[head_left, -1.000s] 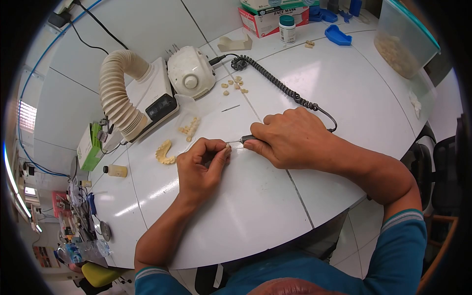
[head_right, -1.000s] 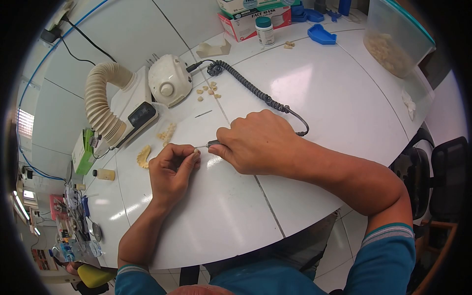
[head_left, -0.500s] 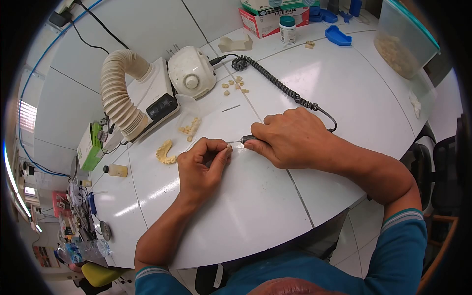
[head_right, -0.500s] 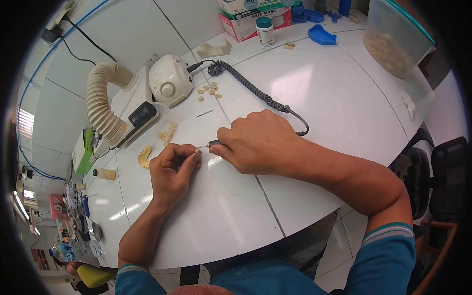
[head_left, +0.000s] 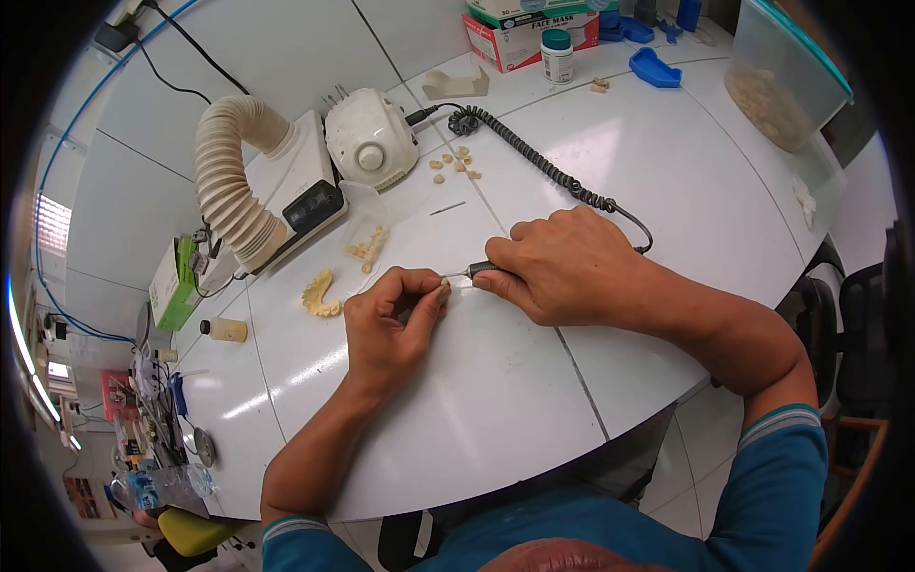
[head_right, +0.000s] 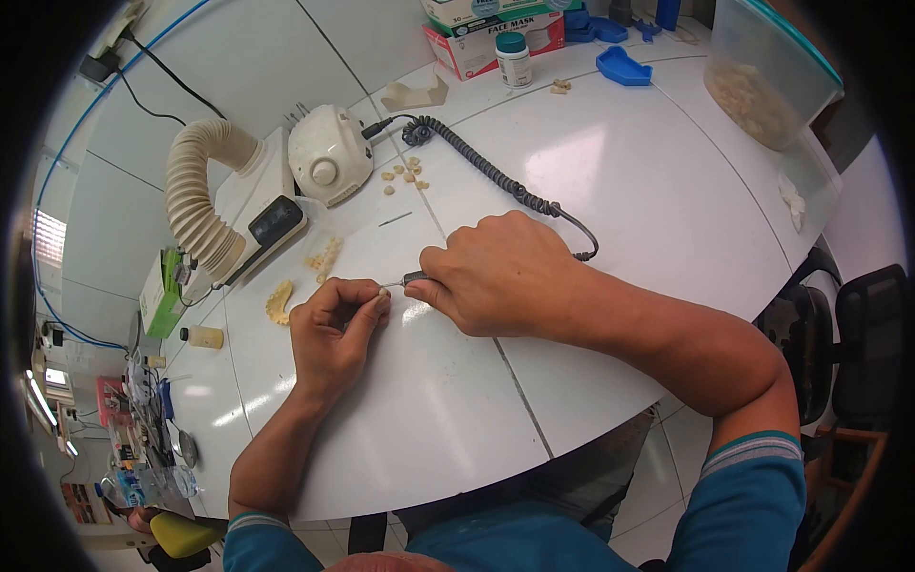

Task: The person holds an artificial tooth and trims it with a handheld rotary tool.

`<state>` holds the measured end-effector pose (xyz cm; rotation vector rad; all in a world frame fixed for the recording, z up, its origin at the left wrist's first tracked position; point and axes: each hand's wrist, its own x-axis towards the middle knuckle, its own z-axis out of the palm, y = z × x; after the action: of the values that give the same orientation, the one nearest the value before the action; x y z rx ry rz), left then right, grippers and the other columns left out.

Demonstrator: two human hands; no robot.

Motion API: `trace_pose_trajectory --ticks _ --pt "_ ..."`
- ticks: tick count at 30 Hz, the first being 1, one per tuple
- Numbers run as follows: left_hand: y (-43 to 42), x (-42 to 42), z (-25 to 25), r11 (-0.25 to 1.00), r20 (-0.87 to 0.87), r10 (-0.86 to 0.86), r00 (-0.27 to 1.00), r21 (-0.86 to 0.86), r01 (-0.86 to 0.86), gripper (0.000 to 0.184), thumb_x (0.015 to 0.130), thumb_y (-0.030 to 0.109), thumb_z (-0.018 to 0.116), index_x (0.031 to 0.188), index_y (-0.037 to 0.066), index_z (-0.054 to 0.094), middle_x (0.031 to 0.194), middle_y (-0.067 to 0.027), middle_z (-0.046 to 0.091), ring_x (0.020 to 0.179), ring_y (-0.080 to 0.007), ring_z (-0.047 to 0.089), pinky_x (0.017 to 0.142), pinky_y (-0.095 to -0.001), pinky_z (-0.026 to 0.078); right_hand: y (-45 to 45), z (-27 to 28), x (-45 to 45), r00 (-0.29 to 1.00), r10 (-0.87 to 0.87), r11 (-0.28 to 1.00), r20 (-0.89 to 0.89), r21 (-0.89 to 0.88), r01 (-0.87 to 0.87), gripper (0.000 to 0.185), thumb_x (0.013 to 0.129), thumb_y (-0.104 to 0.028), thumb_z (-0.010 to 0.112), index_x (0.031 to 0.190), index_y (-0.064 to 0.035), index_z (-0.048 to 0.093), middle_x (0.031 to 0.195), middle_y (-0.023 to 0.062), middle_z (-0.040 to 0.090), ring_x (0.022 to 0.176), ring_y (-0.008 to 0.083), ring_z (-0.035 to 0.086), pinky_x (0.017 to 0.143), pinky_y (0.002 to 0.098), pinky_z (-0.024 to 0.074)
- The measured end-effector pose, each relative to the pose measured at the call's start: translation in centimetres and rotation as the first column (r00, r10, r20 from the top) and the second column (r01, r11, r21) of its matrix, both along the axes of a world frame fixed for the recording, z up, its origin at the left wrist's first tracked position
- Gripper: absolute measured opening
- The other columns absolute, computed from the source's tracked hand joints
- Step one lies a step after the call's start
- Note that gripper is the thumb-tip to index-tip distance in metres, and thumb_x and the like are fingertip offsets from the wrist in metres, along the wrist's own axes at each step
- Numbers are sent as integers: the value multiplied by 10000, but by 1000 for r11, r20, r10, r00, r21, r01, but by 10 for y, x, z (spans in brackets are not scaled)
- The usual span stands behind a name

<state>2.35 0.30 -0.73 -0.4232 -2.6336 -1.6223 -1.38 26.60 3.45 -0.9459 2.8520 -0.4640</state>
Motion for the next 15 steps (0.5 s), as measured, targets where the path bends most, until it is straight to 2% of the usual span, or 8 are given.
trace_pose_trajectory --ticks 15 --pt "-1 0 -2 1000 -4 8 1000 -22 -8 67 1051 -40 754 1100 -74 725 1010 -98 791 901 -125 747 845 -273 627 -1 -1 0 1000 -11 1000 -5 -1 11 466 1117 -505 607 1034 -99 819 837 149 782 785 379 785 699 505 608"
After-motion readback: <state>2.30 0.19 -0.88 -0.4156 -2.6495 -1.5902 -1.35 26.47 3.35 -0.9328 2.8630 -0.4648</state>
